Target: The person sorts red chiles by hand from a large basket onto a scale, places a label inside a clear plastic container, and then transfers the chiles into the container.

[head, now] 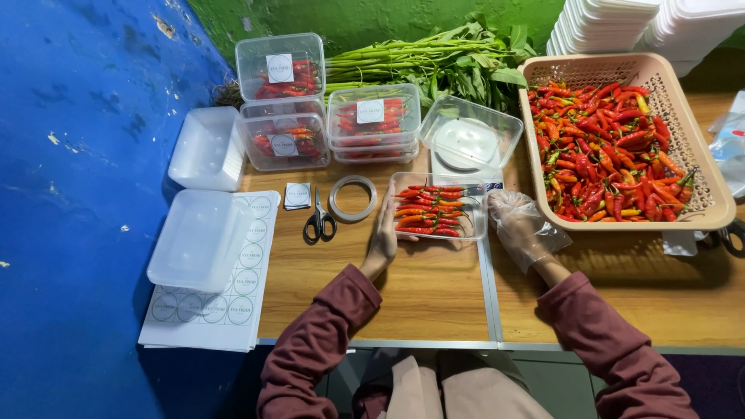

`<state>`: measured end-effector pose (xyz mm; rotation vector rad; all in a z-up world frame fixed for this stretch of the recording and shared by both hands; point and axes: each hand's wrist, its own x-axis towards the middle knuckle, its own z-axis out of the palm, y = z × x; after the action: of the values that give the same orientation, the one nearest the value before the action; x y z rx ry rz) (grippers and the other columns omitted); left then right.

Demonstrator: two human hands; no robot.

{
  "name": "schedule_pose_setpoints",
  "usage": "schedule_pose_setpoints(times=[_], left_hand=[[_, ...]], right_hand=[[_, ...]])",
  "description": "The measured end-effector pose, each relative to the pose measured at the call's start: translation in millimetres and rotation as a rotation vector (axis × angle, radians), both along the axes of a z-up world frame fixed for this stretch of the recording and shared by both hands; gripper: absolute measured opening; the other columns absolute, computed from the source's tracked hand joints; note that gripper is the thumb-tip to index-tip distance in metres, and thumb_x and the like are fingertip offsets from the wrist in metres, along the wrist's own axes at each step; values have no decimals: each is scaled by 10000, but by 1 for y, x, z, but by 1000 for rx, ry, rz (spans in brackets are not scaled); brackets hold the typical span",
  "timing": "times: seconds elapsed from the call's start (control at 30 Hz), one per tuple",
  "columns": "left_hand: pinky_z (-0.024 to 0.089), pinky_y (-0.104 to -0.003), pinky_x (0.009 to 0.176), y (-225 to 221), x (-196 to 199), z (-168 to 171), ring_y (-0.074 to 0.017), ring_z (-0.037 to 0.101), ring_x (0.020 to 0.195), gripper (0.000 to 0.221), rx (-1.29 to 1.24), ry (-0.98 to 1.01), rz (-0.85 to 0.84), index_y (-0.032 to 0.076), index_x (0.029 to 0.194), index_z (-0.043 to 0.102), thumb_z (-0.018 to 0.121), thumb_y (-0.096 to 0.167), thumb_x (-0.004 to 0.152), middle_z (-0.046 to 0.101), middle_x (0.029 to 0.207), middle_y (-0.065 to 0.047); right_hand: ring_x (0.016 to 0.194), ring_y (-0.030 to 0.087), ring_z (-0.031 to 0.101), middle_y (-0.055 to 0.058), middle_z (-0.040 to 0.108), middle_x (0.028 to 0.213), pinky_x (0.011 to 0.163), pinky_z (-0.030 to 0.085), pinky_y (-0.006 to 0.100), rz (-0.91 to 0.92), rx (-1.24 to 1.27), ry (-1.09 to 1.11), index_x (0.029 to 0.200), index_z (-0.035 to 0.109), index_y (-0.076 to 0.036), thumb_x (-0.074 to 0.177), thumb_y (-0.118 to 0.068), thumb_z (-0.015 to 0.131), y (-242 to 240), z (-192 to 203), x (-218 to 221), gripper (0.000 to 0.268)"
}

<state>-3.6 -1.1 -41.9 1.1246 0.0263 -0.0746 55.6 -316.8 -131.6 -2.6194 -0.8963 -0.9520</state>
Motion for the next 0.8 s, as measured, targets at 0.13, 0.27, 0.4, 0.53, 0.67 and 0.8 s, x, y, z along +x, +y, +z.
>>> schedule_pose_setpoints(times=[0.13, 0.27, 0.4, 0.53, 0.67, 0.8], left_hand=[[530, -366, 1004, 5, -6, -2, -269, 466, 1419, 592, 620, -69, 115, 298, 1611, 349, 327, 502, 1057, 430, 1578, -64], [453, -489, 1087, 5, -39, 51, -364, 521, 1345, 578, 834, -112, 123, 194, 1541, 478, 380, 456, 1035, 506, 1471, -139], [467, -467, 1069, 21, -28, 11, -354, 589, 1276, 532, 758, -102, 142, 132, 1434, 606, 411, 445, 1051, 590, 1388, -136], [520, -427, 1004, 25, -32, 3, -321, 639, 1204, 463, 780, -106, 176, 115, 1348, 670, 447, 398, 1056, 648, 1292, -95], [527, -498, 980, 21, -36, 24, -407, 626, 1202, 419, 738, -124, 193, 45, 1333, 653, 447, 265, 1043, 643, 1269, -175], [541, -489, 961, 20, -36, 28, -390, 654, 1164, 400, 729, -109, 196, 69, 1296, 677, 432, 253, 1039, 668, 1222, -169]], right_hand=[[700, 149, 558, 56, 604, 768, 632, 480, 253, 91, 654, 476, 946, 700, -21, 976, -72, 644, 17, 30, -12, 81], [645, 59, 481, -15, 573, 759, 562, 437, 192, 187, 1308, 954, 871, 682, -69, 1014, -73, 677, 36, 69, -26, 144], [568, 61, 447, -21, 523, 662, 520, 424, 182, 185, 1284, 1010, 764, 637, -87, 1020, -63, 672, 41, 84, -28, 259], [555, 45, 478, -31, 563, 625, 489, 416, 182, 134, 1113, 981, 721, 652, -107, 959, -70, 736, 29, 75, -31, 255], [610, 85, 434, -3, 491, 602, 541, 368, 211, 165, 969, 953, 620, 597, -94, 934, -61, 700, 23, 98, -39, 332], [571, 100, 421, -8, 466, 576, 531, 376, 222, 128, 913, 922, 576, 563, -91, 899, -56, 698, 18, 89, -36, 352]])
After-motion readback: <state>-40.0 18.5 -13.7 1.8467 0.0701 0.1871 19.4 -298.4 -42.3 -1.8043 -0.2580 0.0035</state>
